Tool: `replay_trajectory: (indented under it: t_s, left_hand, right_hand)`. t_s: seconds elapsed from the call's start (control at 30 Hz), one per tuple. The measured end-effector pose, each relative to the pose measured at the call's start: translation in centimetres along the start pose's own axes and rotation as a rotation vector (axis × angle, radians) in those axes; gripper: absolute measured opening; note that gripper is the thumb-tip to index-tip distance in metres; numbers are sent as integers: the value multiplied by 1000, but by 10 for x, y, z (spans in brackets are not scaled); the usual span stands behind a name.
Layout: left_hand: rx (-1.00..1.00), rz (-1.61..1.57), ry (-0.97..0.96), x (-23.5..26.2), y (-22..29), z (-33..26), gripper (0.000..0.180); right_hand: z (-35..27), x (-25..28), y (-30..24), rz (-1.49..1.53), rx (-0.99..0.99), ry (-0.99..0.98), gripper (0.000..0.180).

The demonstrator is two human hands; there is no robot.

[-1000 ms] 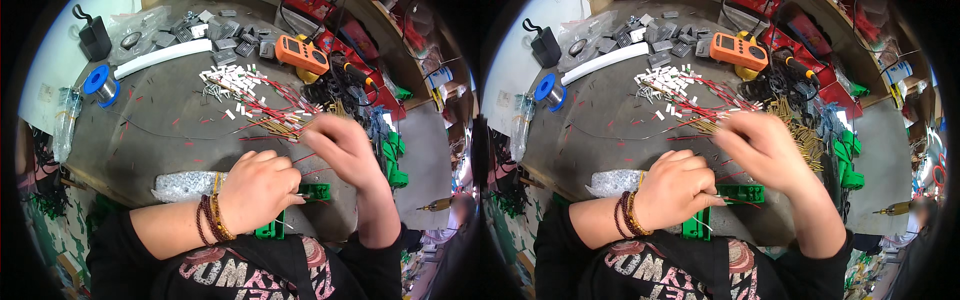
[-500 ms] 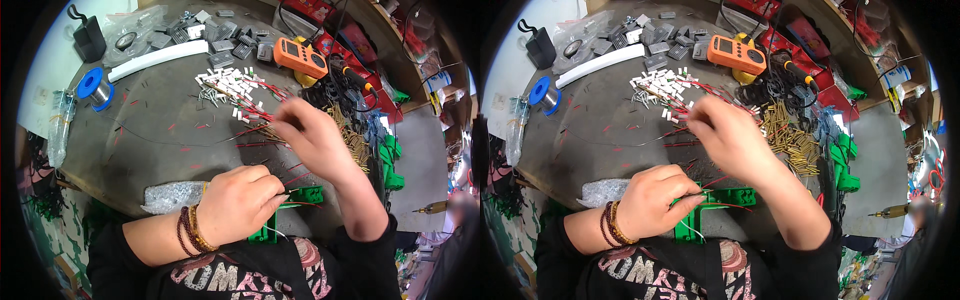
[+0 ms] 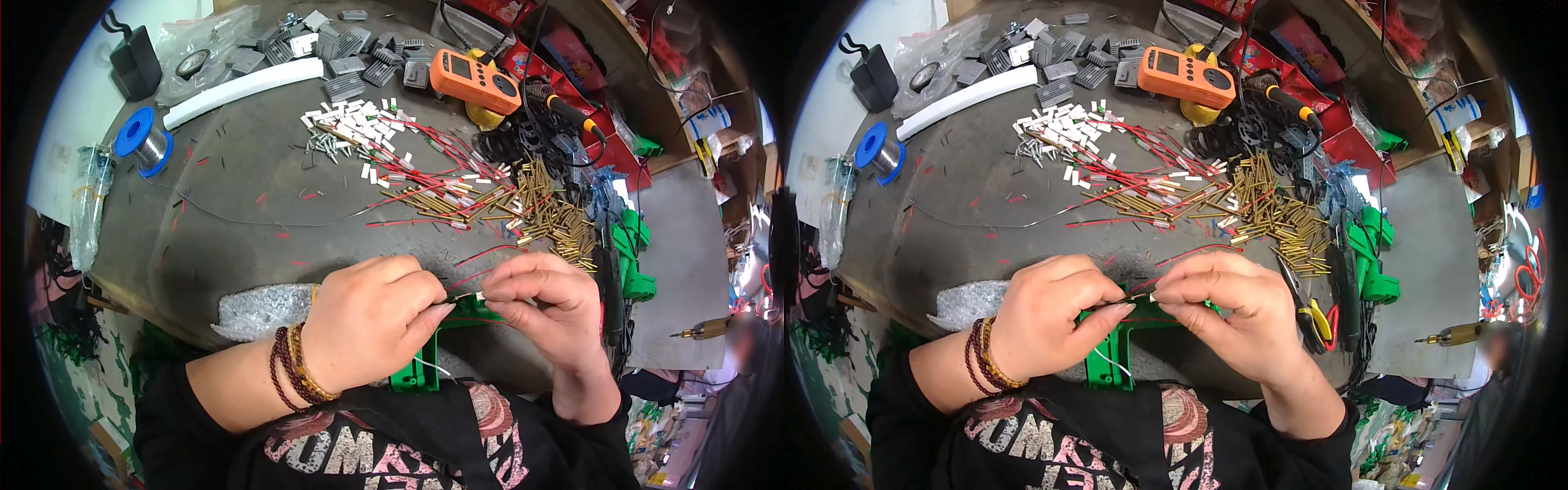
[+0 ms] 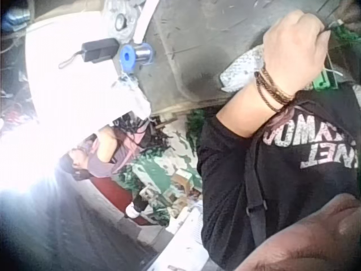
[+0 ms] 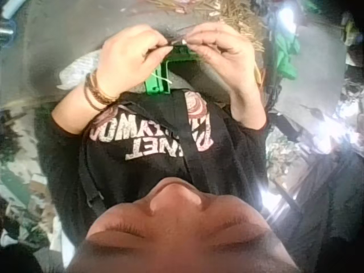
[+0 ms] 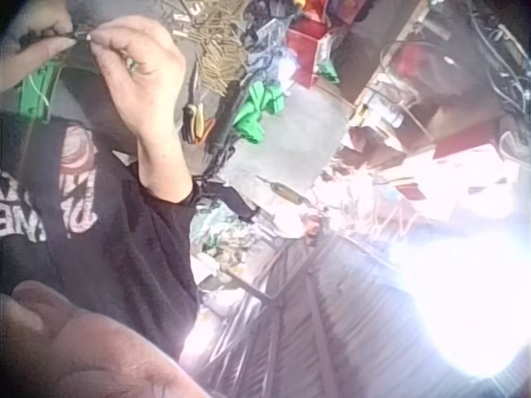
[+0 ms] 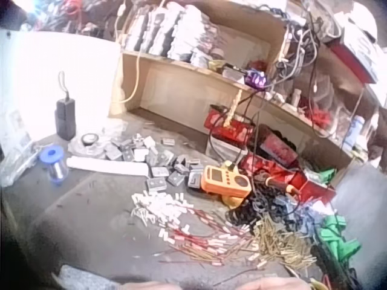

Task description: Assembling electronic components and soldering wires inside a green plastic toy gun casing at a workbench.

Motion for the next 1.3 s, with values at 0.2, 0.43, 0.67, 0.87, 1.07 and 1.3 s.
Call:
replay_trajectory:
  t_s: [0.2, 0.43, 0.67, 0.87, 1.07, 1.3]
  left_hand:
    - [-15, 11, -10, 1, 0, 0, 13]
    - [-31, -27, 16, 0, -3, -1, 22]
    - [124, -190, -21, 4, -4, -6, 40]
    - [-94, 53, -9, 7, 3, 2, 21]
    - [127, 137, -6, 6, -5, -3, 12]
    - [209, 39, 67, 5, -8, 1, 10]
  right_hand:
    - [2, -3, -1, 28, -7, -3, 16]
    - [7, -18, 3, 30, -76, -58, 13]
    - [12, -23, 3, 12, -43, -108, 15]
    - [6, -18, 1, -97, -47, -70, 12]
    - [5, -5, 8, -390, 144, 128, 9]
    - [-10, -13, 11, -630, 240, 26, 14]
Point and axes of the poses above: each hand's wrist, its own z-axis towards the middle knuckle, its own x-axis out of the back of the hand, y = z × x, the point moved 2 cm from there along z, towards the middle knuckle, and after that the axes turned 2 degrees about -z, right-handed, at the moved point
